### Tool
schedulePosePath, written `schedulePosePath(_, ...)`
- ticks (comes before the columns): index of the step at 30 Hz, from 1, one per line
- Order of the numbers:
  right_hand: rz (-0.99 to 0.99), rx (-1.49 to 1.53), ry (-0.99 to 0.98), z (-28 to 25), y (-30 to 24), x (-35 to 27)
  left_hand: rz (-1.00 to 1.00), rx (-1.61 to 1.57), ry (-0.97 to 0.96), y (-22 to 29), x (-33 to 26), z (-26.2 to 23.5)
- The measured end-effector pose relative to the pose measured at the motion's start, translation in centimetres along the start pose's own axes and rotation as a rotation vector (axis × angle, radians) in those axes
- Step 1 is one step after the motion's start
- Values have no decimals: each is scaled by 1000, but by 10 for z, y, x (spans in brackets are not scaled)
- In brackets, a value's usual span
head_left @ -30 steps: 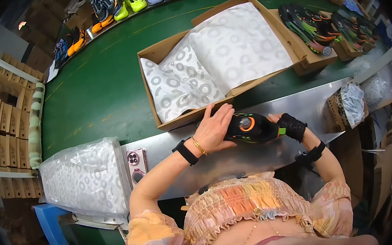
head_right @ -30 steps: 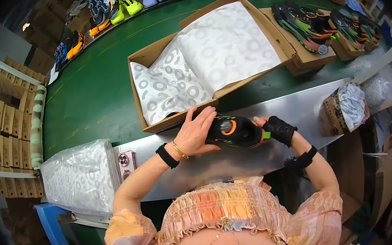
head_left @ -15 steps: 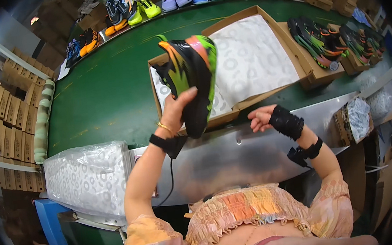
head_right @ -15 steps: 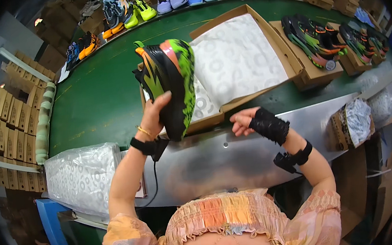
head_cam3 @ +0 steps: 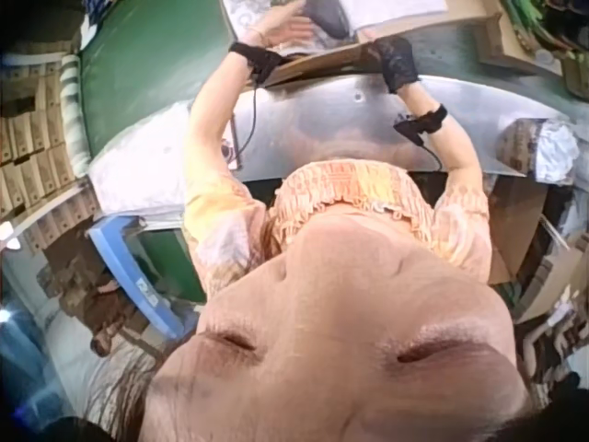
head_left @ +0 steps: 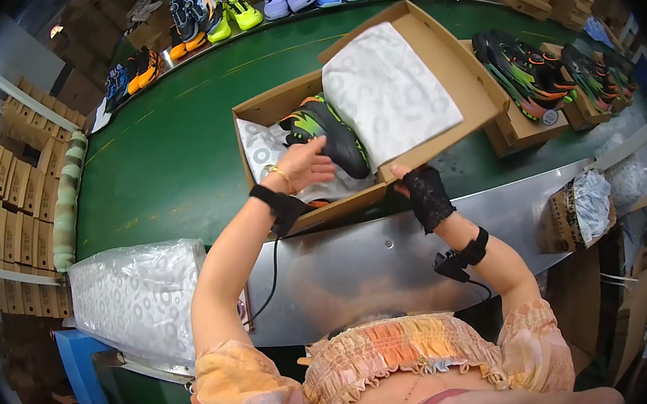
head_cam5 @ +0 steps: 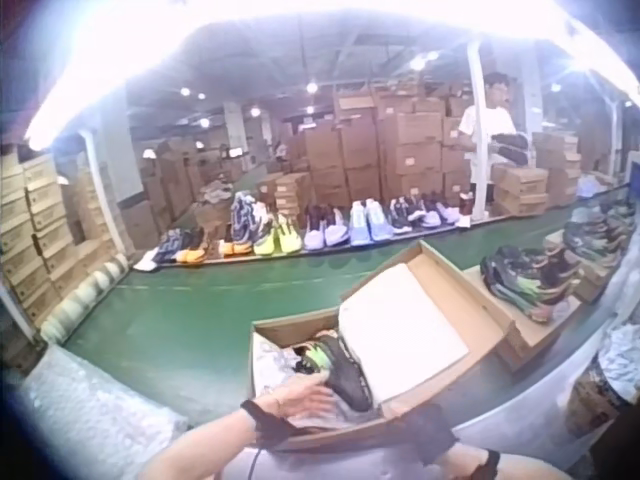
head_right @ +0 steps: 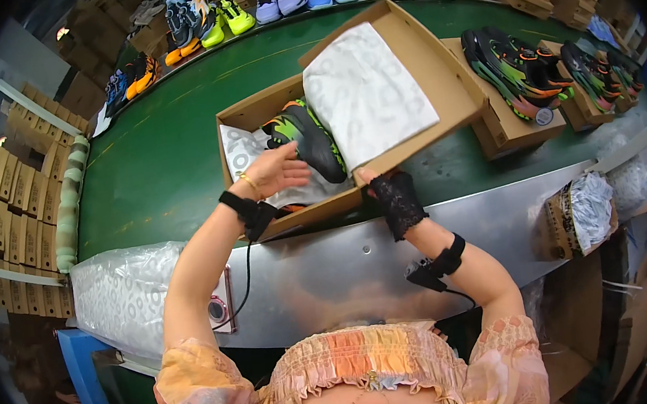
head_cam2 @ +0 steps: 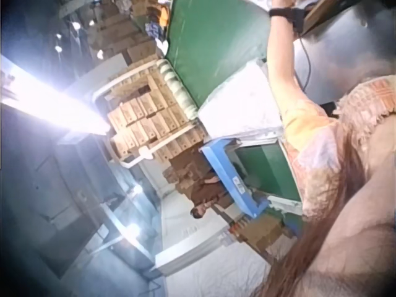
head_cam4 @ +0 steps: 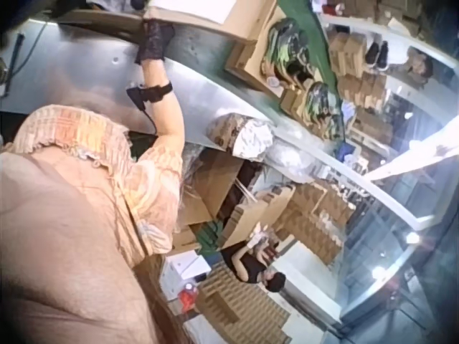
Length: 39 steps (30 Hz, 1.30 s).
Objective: Packing pairs of shoes into boxes using tissue paper.
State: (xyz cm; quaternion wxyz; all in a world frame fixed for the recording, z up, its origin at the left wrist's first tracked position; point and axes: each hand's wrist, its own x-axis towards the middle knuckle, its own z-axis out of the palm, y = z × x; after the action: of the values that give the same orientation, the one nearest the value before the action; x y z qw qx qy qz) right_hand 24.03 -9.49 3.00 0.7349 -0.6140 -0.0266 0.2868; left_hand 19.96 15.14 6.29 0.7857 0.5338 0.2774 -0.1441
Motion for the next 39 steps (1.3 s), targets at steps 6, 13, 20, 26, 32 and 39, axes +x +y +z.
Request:
schedulePosePath(6,-892,-801,47,11,-1,29,498,66,512,-10,-58,-64)
schedulePosePath(13,-999,-1592,-50,40,16,37,404,26,709,-58,-46,-77)
schedulePosePath(20,-1020,-1654,-99,29,14,21,452,184,685,-99,-24,-87)
schedulePosePath(26,-1025,-1592,-183,42,-29,7,423,-422,172,-72,-55,-64)
schedulePosePath(32,-1392,-1200,-106,45,-91,-13,510,-539,191,-62,-110,-57)
schedulePosePath(39,-698,-1072,513,-139,-78,15,942,-647,493,-100,-239,-83)
